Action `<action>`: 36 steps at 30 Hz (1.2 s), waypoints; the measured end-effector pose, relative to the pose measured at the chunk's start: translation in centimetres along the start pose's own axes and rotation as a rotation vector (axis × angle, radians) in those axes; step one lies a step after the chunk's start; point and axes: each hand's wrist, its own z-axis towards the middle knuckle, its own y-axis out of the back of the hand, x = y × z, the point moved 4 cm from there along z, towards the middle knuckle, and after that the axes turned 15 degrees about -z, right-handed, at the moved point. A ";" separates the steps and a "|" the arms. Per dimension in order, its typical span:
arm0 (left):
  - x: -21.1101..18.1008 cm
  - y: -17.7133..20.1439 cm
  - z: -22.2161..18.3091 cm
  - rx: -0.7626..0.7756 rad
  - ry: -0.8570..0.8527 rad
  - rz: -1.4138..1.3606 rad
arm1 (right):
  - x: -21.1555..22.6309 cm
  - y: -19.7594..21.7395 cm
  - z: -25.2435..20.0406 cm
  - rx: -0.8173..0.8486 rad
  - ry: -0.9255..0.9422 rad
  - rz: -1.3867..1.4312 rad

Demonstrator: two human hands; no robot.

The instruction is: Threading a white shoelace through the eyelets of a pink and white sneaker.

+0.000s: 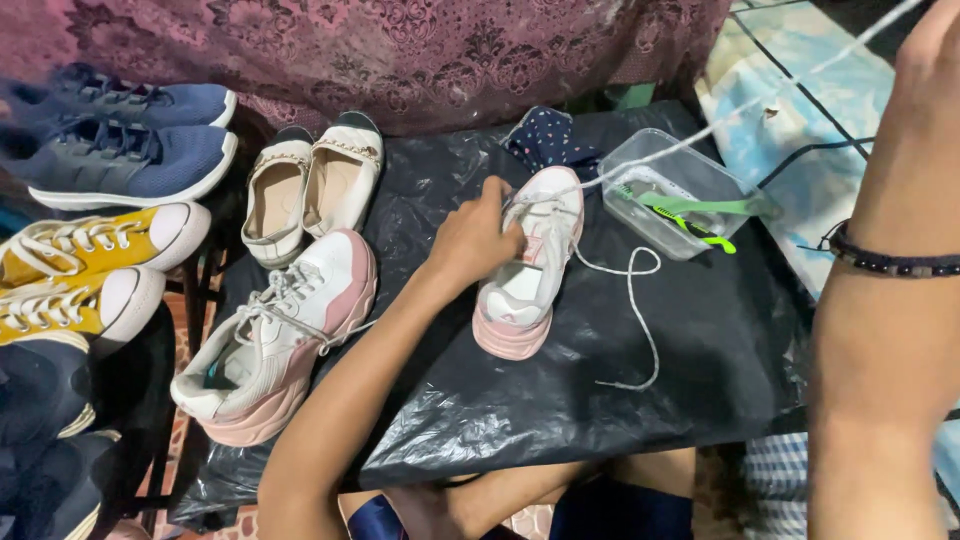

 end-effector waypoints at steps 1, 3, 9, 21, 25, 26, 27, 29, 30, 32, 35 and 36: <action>-0.1 0.3 0.1 0.005 -0.004 0.004 | 0.2 0.1 -0.1 0.013 0.002 -0.005; 0.0 1.1 0.2 -0.017 0.042 -0.117 | 0.6 0.1 -0.5 0.042 0.004 -0.012; -0.6 2.1 -0.6 -0.027 0.095 -0.223 | 2.4 -0.8 -2.1 0.140 0.014 -0.031; -3.6 1.5 -2.1 0.147 0.080 0.015 | -2.1 -9.4 -9.9 0.783 -0.306 -0.443; -3.9 1.7 -2.5 0.168 0.067 0.036 | -4.2 -10.4 -11.1 0.780 -0.284 -0.360; -3.8 1.7 -2.5 0.222 0.056 0.035 | -4.9 -10.6 -11.0 0.770 -0.225 -0.376; -3.8 1.6 -2.4 0.280 0.042 0.034 | -5.6 -10.6 -11.1 0.757 -0.168 -0.392; -4.3 2.1 -2.8 0.334 0.014 0.037 | -7.1 -10.5 -11.7 0.781 -0.168 -0.427; -4.5 2.2 -3.0 0.395 -0.019 0.045 | -8.0 -10.5 -11.9 0.798 -0.171 -0.461; -4.0 1.8 -3.1 0.406 -0.045 0.078 | -7.5 -9.7 -12.2 0.883 -0.188 -0.509; -3.8 0.7 -3.1 0.425 -0.084 0.160 | -7.7 -9.5 -12.3 0.860 -0.244 -0.475; -3.8 0.3 -3.1 0.422 -0.094 0.200 | -7.8 -9.4 -12.0 0.763 -0.274 -0.393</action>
